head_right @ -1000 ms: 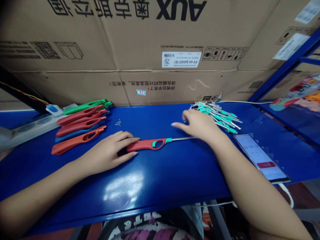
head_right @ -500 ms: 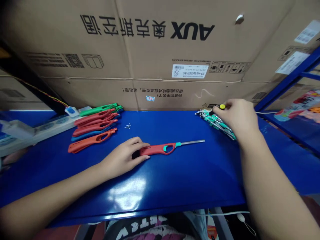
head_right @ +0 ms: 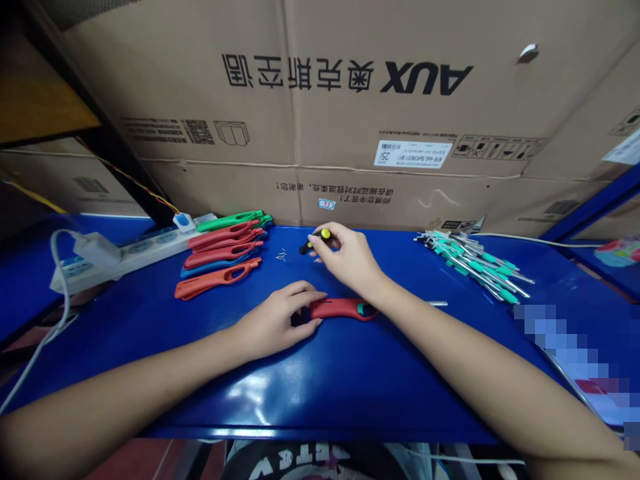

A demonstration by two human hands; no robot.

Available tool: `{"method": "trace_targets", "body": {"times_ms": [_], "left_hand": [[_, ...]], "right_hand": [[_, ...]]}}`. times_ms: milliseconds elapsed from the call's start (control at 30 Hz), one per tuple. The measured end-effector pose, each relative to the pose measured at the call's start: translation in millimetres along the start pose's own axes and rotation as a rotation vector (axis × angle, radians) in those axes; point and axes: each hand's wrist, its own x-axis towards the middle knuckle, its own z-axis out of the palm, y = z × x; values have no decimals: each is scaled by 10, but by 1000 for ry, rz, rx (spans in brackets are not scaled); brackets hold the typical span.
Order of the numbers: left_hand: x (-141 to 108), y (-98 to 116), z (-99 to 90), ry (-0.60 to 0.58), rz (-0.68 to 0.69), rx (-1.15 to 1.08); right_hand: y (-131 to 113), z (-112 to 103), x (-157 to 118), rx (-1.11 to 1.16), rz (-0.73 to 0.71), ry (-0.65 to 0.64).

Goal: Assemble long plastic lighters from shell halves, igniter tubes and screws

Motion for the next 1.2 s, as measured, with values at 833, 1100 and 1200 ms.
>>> {"method": "trace_targets", "body": {"times_ms": [833, 1100, 1200], "left_hand": [[12, -4, 59, -5, 50, -178], [43, 81, 38, 191, -229, -431], [52, 103, 12, 215, -202, -474]], "right_hand": [[-76, -438, -323, 401, 220, 286], [-92, -401, -463, 528, 324, 307], [-77, -397, -468, 542, 333, 298]]}}
